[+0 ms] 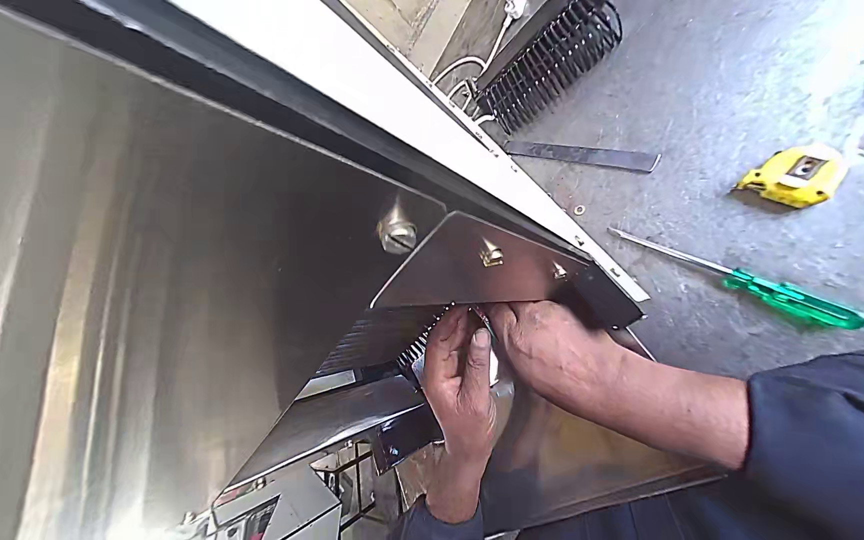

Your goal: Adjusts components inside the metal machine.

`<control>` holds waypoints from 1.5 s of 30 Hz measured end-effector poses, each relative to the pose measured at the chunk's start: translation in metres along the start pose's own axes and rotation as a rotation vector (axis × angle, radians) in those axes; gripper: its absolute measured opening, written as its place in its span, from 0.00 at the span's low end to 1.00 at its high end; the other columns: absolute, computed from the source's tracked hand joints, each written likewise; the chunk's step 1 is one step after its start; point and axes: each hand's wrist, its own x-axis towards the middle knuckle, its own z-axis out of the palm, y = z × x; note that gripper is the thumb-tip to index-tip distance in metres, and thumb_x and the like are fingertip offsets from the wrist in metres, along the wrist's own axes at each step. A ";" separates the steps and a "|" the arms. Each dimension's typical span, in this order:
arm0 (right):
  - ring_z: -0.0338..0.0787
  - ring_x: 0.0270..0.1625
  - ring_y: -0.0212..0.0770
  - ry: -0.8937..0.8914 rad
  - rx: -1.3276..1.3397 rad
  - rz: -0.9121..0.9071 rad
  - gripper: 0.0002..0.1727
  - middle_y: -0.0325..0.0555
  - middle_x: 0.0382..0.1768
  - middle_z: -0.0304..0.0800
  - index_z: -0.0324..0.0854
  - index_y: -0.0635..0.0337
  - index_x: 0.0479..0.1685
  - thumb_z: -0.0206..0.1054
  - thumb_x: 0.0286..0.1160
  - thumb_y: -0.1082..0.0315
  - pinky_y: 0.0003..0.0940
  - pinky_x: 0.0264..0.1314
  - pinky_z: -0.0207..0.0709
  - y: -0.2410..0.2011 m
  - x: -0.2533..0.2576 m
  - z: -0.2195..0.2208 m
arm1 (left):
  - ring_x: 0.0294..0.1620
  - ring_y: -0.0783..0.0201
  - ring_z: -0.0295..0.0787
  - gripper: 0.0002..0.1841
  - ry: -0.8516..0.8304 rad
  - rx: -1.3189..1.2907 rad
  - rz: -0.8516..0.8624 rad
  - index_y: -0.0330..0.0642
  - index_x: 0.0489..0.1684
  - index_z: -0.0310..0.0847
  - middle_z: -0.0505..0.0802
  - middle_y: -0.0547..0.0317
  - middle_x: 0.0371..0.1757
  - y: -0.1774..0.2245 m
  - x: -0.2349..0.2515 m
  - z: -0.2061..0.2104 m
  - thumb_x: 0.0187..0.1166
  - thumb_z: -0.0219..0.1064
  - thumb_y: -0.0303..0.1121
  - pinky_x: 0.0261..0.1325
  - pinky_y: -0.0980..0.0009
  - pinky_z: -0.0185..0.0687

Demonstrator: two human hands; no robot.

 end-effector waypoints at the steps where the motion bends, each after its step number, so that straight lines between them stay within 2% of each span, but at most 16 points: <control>1: 0.94 0.33 0.53 0.063 -0.025 0.003 0.11 0.56 0.32 0.90 0.85 0.70 0.50 0.58 0.78 0.75 0.41 0.32 0.86 0.000 0.000 0.005 | 0.65 0.64 0.89 0.17 0.004 0.033 0.004 0.27 0.68 0.74 0.91 0.53 0.64 -0.002 0.000 0.001 0.83 0.61 0.21 0.71 0.64 0.86; 4: 0.94 0.31 0.53 0.132 -0.031 0.030 0.12 0.55 0.30 0.90 0.86 0.68 0.51 0.60 0.77 0.73 0.41 0.31 0.86 0.001 0.001 0.012 | 0.69 0.64 0.88 0.20 -0.029 0.159 0.042 0.19 0.70 0.71 0.90 0.48 0.67 -0.004 -0.003 0.003 0.80 0.61 0.18 0.76 0.67 0.83; 8: 0.95 0.35 0.55 0.039 0.076 0.105 0.13 0.56 0.34 0.92 0.86 0.65 0.52 0.64 0.73 0.70 0.45 0.35 0.87 -0.002 0.003 0.009 | 0.69 0.63 0.88 0.21 -0.015 0.244 0.025 0.12 0.70 0.69 0.89 0.39 0.67 0.000 -0.005 0.004 0.79 0.59 0.17 0.76 0.68 0.82; 10: 0.95 0.44 0.55 -0.021 0.199 0.159 0.16 0.55 0.41 0.93 0.86 0.62 0.57 0.61 0.78 0.66 0.47 0.45 0.88 -0.003 0.005 0.008 | 0.69 0.64 0.88 0.20 -0.006 0.270 0.052 0.12 0.68 0.71 0.90 0.39 0.67 0.003 -0.004 0.002 0.80 0.58 0.18 0.76 0.69 0.82; 14: 0.94 0.50 0.47 0.072 0.391 0.169 0.15 0.48 0.43 0.94 0.89 0.56 0.54 0.60 0.80 0.63 0.43 0.53 0.86 -0.004 0.009 0.014 | 0.67 0.65 0.87 0.18 0.000 0.230 0.125 0.16 0.68 0.72 0.90 0.45 0.65 0.003 -0.003 0.001 0.84 0.55 0.19 0.74 0.67 0.82; 16: 0.94 0.47 0.47 0.090 0.352 0.185 0.13 0.49 0.40 0.94 0.89 0.57 0.50 0.60 0.80 0.65 0.42 0.52 0.87 -0.004 0.008 0.020 | 0.68 0.64 0.87 0.19 -0.023 0.232 0.080 0.16 0.69 0.72 0.90 0.43 0.65 0.002 -0.004 0.000 0.83 0.54 0.19 0.76 0.67 0.81; 19: 0.94 0.49 0.49 -0.029 0.296 0.269 0.13 0.52 0.43 0.93 0.87 0.59 0.55 0.59 0.83 0.67 0.43 0.54 0.87 -0.004 0.008 0.014 | 0.68 0.62 0.88 0.19 -0.070 0.257 0.010 0.14 0.68 0.72 0.89 0.37 0.65 -0.003 -0.005 0.001 0.82 0.54 0.19 0.76 0.67 0.82; 21: 0.93 0.52 0.47 -0.068 0.373 0.279 0.14 0.50 0.45 0.93 0.86 0.58 0.57 0.56 0.85 0.65 0.42 0.57 0.85 -0.006 0.010 0.008 | 0.66 0.63 0.88 0.17 -0.051 0.258 0.047 0.16 0.64 0.74 0.90 0.41 0.63 0.002 -0.005 0.001 0.83 0.53 0.19 0.74 0.67 0.82; 24: 0.95 0.42 0.47 0.146 0.458 0.111 0.13 0.49 0.37 0.93 0.90 0.58 0.50 0.61 0.75 0.68 0.42 0.45 0.87 -0.013 0.009 0.005 | 0.68 0.68 0.85 0.14 0.026 0.331 0.218 0.30 0.62 0.79 0.91 0.56 0.60 0.010 -0.010 -0.002 0.85 0.53 0.21 0.75 0.68 0.81; 26: 0.94 0.41 0.48 0.210 0.402 0.009 0.16 0.51 0.39 0.92 0.88 0.58 0.57 0.62 0.75 0.69 0.41 0.41 0.88 -0.013 0.006 0.003 | 0.68 0.71 0.85 0.14 0.044 0.338 0.250 0.39 0.63 0.79 0.91 0.64 0.60 0.012 -0.015 -0.003 0.85 0.53 0.22 0.74 0.69 0.81; 30: 0.95 0.40 0.51 0.227 0.286 -0.080 0.20 0.56 0.42 0.93 0.85 0.63 0.65 0.63 0.74 0.71 0.41 0.39 0.88 -0.004 0.001 0.010 | 0.71 0.67 0.85 0.14 0.029 0.300 0.240 0.43 0.62 0.80 0.91 0.62 0.61 0.003 -0.021 -0.004 0.84 0.55 0.21 0.76 0.66 0.81; 32: 0.94 0.39 0.51 0.247 0.241 -0.124 0.20 0.56 0.42 0.92 0.83 0.65 0.67 0.62 0.77 0.71 0.40 0.38 0.88 -0.004 0.001 0.010 | 0.74 0.67 0.83 0.16 0.012 0.318 0.263 0.48 0.65 0.80 0.90 0.64 0.68 0.004 -0.022 -0.006 0.86 0.55 0.23 0.78 0.66 0.80; 36: 0.92 0.28 0.51 0.270 0.118 -0.089 0.11 0.54 0.29 0.90 0.86 0.66 0.48 0.60 0.73 0.74 0.40 0.27 0.83 -0.001 0.006 0.019 | 0.71 0.66 0.85 0.14 -0.006 0.310 0.166 0.39 0.61 0.80 0.92 0.59 0.61 -0.001 -0.020 -0.003 0.81 0.58 0.20 0.74 0.68 0.83; 38: 0.94 0.31 0.52 0.183 0.118 -0.005 0.12 0.54 0.30 0.91 0.87 0.65 0.48 0.63 0.70 0.73 0.42 0.31 0.86 -0.002 0.005 0.019 | 0.70 0.63 0.86 0.14 -0.036 0.324 0.101 0.30 0.60 0.79 0.91 0.50 0.62 0.000 -0.020 -0.002 0.80 0.58 0.20 0.73 0.68 0.84; 41: 0.96 0.44 0.57 -0.050 0.148 0.165 0.15 0.57 0.39 0.94 0.87 0.65 0.55 0.66 0.71 0.70 0.48 0.46 0.88 -0.005 0.007 0.011 | 0.69 0.60 0.88 0.13 -0.081 0.386 0.012 0.23 0.57 0.79 0.90 0.40 0.63 0.000 -0.018 -0.002 0.79 0.58 0.20 0.72 0.68 0.85; 45: 0.95 0.49 0.50 0.064 0.351 0.154 0.15 0.52 0.44 0.95 0.89 0.60 0.54 0.64 0.72 0.69 0.46 0.54 0.87 -0.008 0.013 0.020 | 0.68 0.62 0.88 0.13 -0.008 0.420 0.114 0.25 0.55 0.81 0.92 0.44 0.60 0.005 -0.015 -0.004 0.79 0.55 0.19 0.71 0.69 0.85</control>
